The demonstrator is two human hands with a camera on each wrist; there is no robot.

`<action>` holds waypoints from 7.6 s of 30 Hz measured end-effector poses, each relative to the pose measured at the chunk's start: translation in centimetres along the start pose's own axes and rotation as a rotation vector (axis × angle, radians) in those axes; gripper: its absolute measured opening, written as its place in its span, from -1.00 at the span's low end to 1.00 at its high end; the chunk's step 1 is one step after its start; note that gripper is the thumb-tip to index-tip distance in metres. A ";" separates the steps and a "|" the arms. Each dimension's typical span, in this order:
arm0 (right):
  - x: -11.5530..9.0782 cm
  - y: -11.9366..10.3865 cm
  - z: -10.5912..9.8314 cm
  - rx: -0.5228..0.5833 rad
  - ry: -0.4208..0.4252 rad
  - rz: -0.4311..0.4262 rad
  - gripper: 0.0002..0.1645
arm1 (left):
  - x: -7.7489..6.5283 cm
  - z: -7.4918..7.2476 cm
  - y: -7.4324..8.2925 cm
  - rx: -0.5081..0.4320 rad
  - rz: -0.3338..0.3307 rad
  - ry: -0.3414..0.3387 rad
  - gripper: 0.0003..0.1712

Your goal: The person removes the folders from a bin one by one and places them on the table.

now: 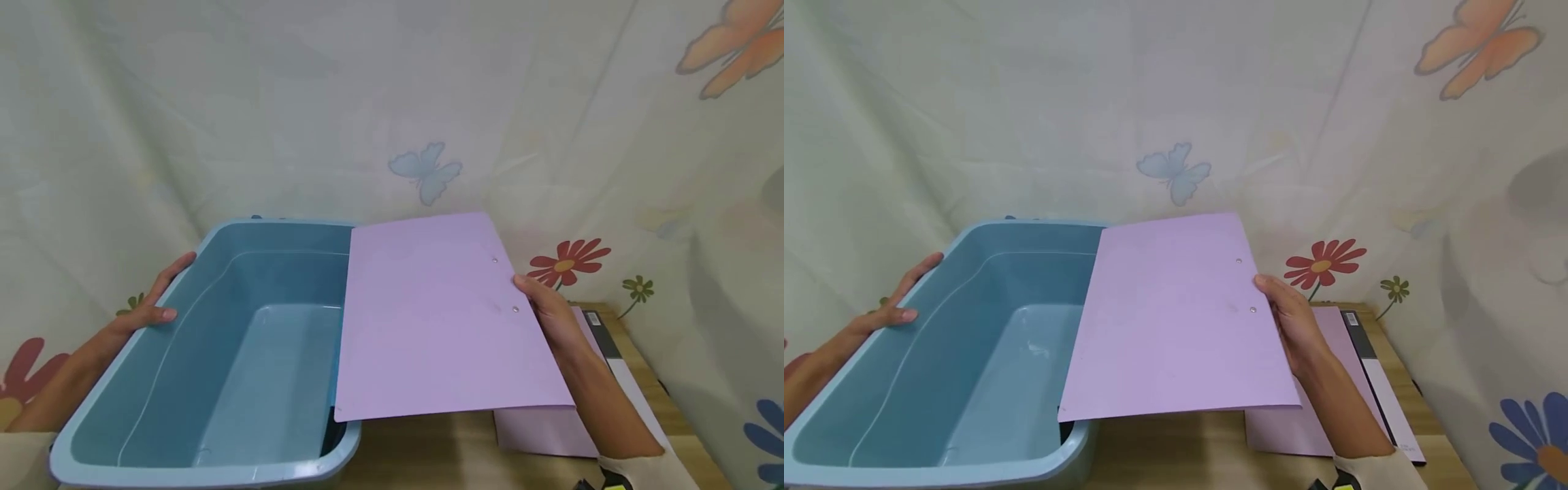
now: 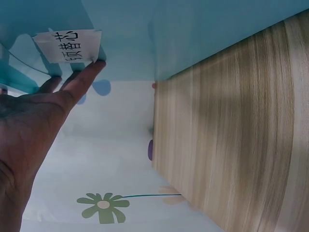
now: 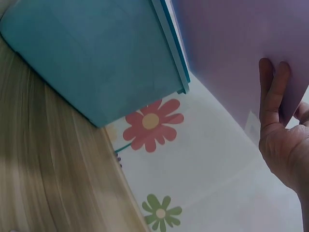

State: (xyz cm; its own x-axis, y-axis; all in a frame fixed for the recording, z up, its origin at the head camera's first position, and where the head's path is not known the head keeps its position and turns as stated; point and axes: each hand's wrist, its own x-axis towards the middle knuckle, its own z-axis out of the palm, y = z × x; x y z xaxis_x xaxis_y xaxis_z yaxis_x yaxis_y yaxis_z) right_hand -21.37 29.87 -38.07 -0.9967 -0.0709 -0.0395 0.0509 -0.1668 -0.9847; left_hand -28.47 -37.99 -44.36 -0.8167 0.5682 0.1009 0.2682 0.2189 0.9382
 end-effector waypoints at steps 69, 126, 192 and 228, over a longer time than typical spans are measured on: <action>-2.9 8.2 -10.1 -0.074 0.219 0.261 -0.64 | 0.0 0.4 0.1 0.133 0.029 0.040 0.06; -4.9 8.3 -15.7 -0.750 0.261 0.430 0.36 | -0.3 0.9 1.1 0.075 -0.068 0.040 -0.01; -1.1 5.8 -4.7 -0.980 0.031 0.041 -0.40 | -0.2 1.2 1.3 0.076 0.002 0.055 0.02; 3.0 2.0 8.8 -0.833 -0.142 -0.248 -0.67 | -0.5 1.0 0.5 0.052 -0.007 0.066 0.01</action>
State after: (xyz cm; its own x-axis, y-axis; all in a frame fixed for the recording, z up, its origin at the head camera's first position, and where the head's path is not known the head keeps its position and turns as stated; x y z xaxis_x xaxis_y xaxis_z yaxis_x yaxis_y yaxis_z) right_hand -23.72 20.62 -38.67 -0.9529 -0.2585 0.1585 -0.2835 0.5740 -0.7682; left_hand -27.39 -37.39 -44.33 -0.8499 0.5136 0.1180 0.2876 0.2644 0.9205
